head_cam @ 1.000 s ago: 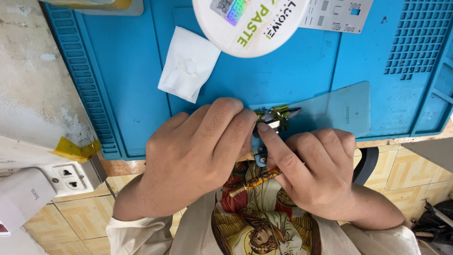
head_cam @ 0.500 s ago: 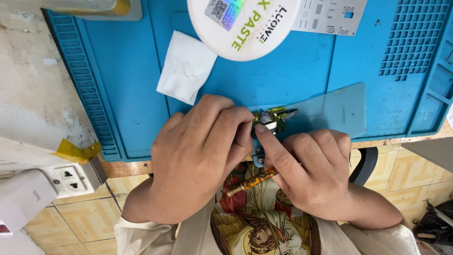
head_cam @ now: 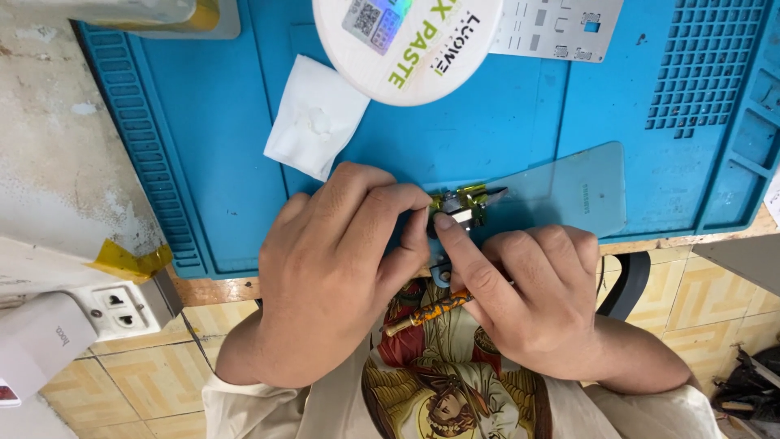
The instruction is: Cleaning and preparing a mobile phone camera module and its housing for assembly using a precision tool.
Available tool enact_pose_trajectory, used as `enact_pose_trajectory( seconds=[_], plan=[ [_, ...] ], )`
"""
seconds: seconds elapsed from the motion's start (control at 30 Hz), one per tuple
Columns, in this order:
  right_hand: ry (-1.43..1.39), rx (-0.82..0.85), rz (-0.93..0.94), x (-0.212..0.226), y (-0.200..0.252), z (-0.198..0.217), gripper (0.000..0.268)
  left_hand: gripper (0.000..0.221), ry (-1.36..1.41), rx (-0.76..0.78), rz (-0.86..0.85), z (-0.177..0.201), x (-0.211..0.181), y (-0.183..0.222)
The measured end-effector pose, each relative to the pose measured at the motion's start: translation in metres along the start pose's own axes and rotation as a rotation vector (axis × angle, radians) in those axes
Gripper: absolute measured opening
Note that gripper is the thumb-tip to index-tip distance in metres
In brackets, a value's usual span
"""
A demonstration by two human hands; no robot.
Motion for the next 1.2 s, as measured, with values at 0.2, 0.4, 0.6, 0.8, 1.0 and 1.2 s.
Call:
enact_pose_trajectory(
  seconds=[0.2,0.4,0.6,0.8,1.0,1.2],
  plan=[
    [-0.028,-0.018,-0.022,-0.002,0.004,0.001,0.032,0.013,0.058,0.013,-0.055,0.005,-0.004,0.003],
    [-0.034,-0.002,-0.022,-0.003,0.006,0.001,0.043,0.020,-0.033,0.156,-0.189,-0.001,-0.009,0.010],
    [-0.030,-0.051,-0.027,-0.005,0.005,0.004,0.023,0.014,-0.195,0.174,-0.324,-0.007,-0.019,0.008],
    [-0.022,-0.071,-0.024,-0.008,0.004,0.005,0.022,0.014,-0.185,0.171,-0.291,-0.013,-0.018,0.008],
    [-0.004,-0.053,-0.003,-0.007,0.001,0.005,0.028,0.009,-0.205,0.069,-0.205,-0.012,-0.018,0.000],
    [-0.014,-0.031,0.002,-0.009,0.003,0.003,0.029,0.012,-0.209,0.042,-0.093,-0.015,-0.017,-0.001]
  ],
)
Point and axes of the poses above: each hand's wrist, its own y-axis away from the middle knuckle, its own z-axis out of the back of the hand, x = y × z, the point moved 9 cm from there along -y, towards the middle knuckle, and after that the axes turned 4 degrees about y, right-handed, at the moved point
